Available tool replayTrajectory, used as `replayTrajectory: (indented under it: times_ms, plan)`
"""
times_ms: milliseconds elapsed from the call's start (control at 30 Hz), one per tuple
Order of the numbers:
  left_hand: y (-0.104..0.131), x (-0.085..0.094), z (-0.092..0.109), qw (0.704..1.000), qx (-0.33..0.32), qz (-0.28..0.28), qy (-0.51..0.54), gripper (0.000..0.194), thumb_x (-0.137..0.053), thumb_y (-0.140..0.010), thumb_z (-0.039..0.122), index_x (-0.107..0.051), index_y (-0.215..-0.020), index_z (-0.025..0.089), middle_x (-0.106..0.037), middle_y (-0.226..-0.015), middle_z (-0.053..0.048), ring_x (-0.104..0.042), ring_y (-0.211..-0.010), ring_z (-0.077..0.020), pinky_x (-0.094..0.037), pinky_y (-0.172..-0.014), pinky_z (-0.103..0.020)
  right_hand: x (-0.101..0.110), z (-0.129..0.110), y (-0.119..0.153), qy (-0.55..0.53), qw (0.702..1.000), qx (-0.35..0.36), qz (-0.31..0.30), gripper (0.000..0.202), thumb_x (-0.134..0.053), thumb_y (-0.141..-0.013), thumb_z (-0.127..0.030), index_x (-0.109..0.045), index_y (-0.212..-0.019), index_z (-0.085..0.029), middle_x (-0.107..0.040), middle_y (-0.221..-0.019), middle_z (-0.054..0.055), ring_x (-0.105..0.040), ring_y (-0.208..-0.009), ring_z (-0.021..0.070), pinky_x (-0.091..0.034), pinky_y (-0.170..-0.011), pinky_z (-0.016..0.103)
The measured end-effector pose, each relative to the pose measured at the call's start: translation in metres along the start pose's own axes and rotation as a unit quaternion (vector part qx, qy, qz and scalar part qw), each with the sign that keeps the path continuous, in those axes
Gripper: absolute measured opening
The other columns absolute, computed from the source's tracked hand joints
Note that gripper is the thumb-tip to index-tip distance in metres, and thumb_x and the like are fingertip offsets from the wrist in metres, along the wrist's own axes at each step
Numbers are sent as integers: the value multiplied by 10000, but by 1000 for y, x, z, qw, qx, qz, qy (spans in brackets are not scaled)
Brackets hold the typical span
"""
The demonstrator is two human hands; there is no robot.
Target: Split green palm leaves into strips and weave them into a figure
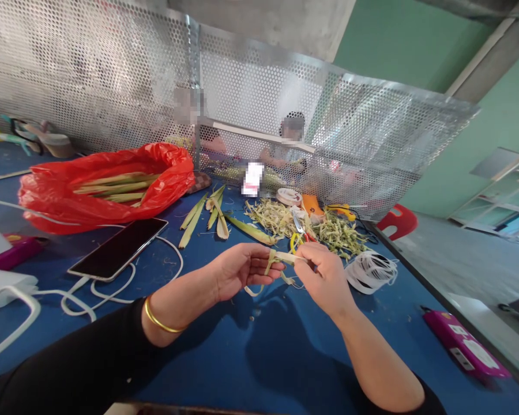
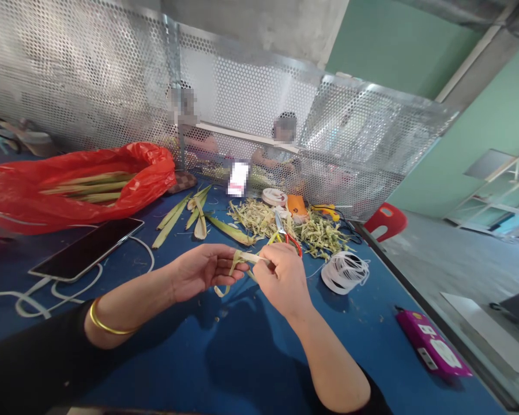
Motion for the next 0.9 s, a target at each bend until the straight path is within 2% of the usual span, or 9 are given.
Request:
replayTrajectory:
  times_ms: [133,333,533,633,733,900]
  plan:
    - [-2,-1,-1,1000,-8,-8,-7,189,-548,-799,190,-689,-813,63,-737,-830,-117,-683,-642,-134,-551,-566,-183,-7,-7,1,24,999,28,-19,260,-429,-762,-122,-318,-540,-199,-324,-528,-44,-374,-545,119,-325,-657,285]
    - [-1,2,1,1000,-23,15,-11,184,-566,-801,191,-700,-762,71,-724,-771,-102,-671,-629,-125,-539,-559,-177,-13,-15,2,77,995,53,-24,235,-423,-807,-129,-366,-589,-197,-386,-560,-41,-432,-580,122,-342,-746,304]
    - [3,2,10,993,-85,32,-72,157,-618,-774,195,-711,-740,74,-705,-696,-83,-643,-578,-104,-521,-546,-160,-17,-18,2,111,991,62,-28,241,-445,-821,-148,-391,-591,-197,-428,-558,-35,-461,-595,131,-350,-767,312]
    - [3,4,13,992,-100,37,-69,139,-629,-764,195,-714,-761,85,-722,-740,-95,-658,-611,-115,-526,-568,-172,-10,-6,0,57,998,12,-19,146,-479,-847,-219,-518,-708,-201,-544,-645,-15,-496,-610,136,-377,-689,283]
    - [2,9,16,991,-110,50,-50,116,-632,-744,182,-709,-739,95,-729,-758,-100,-669,-639,-129,-532,-580,-188,-2,11,0,-16,998,-55,0,68,-521,-843,-253,-565,-817,-208,-602,-727,-8,-523,-615,133,-385,-593,250]
    - [1,6,14,992,-103,39,-63,145,-620,-741,189,-718,-739,82,-719,-730,-94,-657,-620,-121,-522,-580,-180,-5,12,0,-22,999,-46,14,70,-565,-807,-202,-583,-739,-205,-620,-688,-8,-570,-675,152,-420,-672,268]
Point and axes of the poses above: each hand's wrist, its own y-axis away from the middle knuckle, its own x-axis out of the back of the hand, z = x × y, the point moved 10 cm from there along -y, towards the middle knuckle
